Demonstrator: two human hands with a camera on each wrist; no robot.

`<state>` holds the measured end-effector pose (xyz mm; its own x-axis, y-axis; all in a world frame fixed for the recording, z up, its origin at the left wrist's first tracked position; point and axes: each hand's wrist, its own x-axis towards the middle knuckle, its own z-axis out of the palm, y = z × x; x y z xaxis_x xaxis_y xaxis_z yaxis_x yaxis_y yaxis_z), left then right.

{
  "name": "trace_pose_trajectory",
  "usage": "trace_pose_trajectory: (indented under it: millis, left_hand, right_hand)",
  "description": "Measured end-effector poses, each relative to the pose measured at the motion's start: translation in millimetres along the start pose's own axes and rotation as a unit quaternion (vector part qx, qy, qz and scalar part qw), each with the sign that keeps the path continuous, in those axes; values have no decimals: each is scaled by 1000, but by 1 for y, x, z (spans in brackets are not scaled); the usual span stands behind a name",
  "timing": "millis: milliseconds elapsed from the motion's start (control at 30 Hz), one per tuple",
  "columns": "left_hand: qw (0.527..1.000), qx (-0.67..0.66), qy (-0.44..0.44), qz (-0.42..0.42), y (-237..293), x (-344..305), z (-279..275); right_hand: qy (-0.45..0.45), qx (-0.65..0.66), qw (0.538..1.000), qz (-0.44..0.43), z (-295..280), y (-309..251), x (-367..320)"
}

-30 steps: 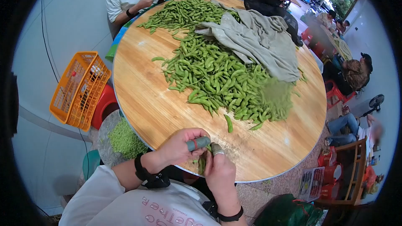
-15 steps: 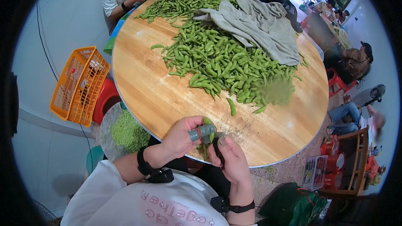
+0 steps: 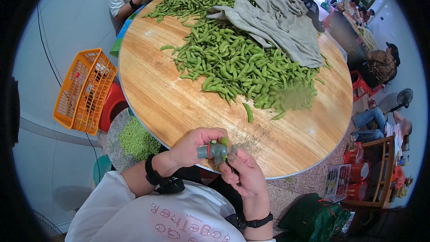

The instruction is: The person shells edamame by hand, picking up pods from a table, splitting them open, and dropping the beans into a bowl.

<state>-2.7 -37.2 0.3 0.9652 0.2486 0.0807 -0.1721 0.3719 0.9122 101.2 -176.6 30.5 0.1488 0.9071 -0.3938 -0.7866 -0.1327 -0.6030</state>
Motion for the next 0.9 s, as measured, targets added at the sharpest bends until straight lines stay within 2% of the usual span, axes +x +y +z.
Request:
trace_pose_trajectory:
  millis: [67,100,133,167,200,233,267,300,333,367,400,433,467,500,533,567,600,633,700,733,767,800,833,867,900]
  left_hand:
    - [987,-145,-20,-58,2,0,-1]
    - [987,-145,-21,-59,0,3,1]
    - [996,-76,40,-13,-5,6,5]
    - [994,-5,100,34,-9,8,8]
    - [992,-12,126,17,-13,8,9]
    - [992,-13,127,17,-12,8,8]
    - [990,-35,137,-19,-11,8,6]
    - [986,-58,147,-54,-9,9,4]
    - [986,-60,148,-54,-8,10,5]
    - [987,-2,160,-20,-6,10,6]
    - [984,56,171,13,-4,10,6]
    - [984,55,171,11,-3,10,6]
    - [973,113,202,9,-2,11,4]
    - [958,170,230,7,-1,12,3]
    - [959,167,229,5,0,12,2]
    - [964,153,219,-20,2,11,0]
    - [967,139,209,-44,3,10,0]
    - [967,139,208,-44,0,10,1]
    - [962,239,131,0,-5,10,3]
    - [962,239,130,1,-2,9,4]
    - [960,270,67,-16,3,6,5]
    - [954,299,3,-35,6,4,7]
    - [954,298,2,-37,4,3,6]
    - [969,234,66,-46,1,4,5]
    - [975,169,131,-54,0,5,4]
  right_hand:
    - [-32,51,998,17,-1,1,2]
    - [2,-4,999,-37,-2,2,6]
    - [36,-59,994,-90,-3,5,10]
    - [36,-59,994,-89,-7,8,16]
    - [83,-271,937,-205,-10,10,22]
    - [124,-467,820,-308,-9,12,26]
    - [162,-438,840,-278,-6,13,26]
    - [163,-439,839,-277,-4,6,25]
    - [128,-297,925,-198,-3,-3,23]
    - [88,-144,979,-110,-3,-7,24]
    - [88,-145,980,-108,-3,-9,26]
    - [101,-207,968,-101,-3,-10,29]
    - [114,-270,952,-94,-4,-13,31]
    - [117,-270,951,-94,-7,-18,36]
    - [198,-447,854,-175,-13,-24,43]
    - [267,-600,712,-246,-16,-30,50]
    - [300,-658,613,-318,-15,-36,57]
    - [301,-658,613,-318,-16,-37,61]
    - [315,-777,470,-278,-16,-39,66]
    - [326,-783,471,-241,-12,-36,65]
    - [327,-783,471,-241,-15,-34,64]
    - [314,-749,513,-278,-22,-31,63]
    - [299,-712,554,-313,-27,-28,60]
    - [289,-658,623,-309,-33,-26,55]
    - [288,-657,624,-309,-30,-24,51]
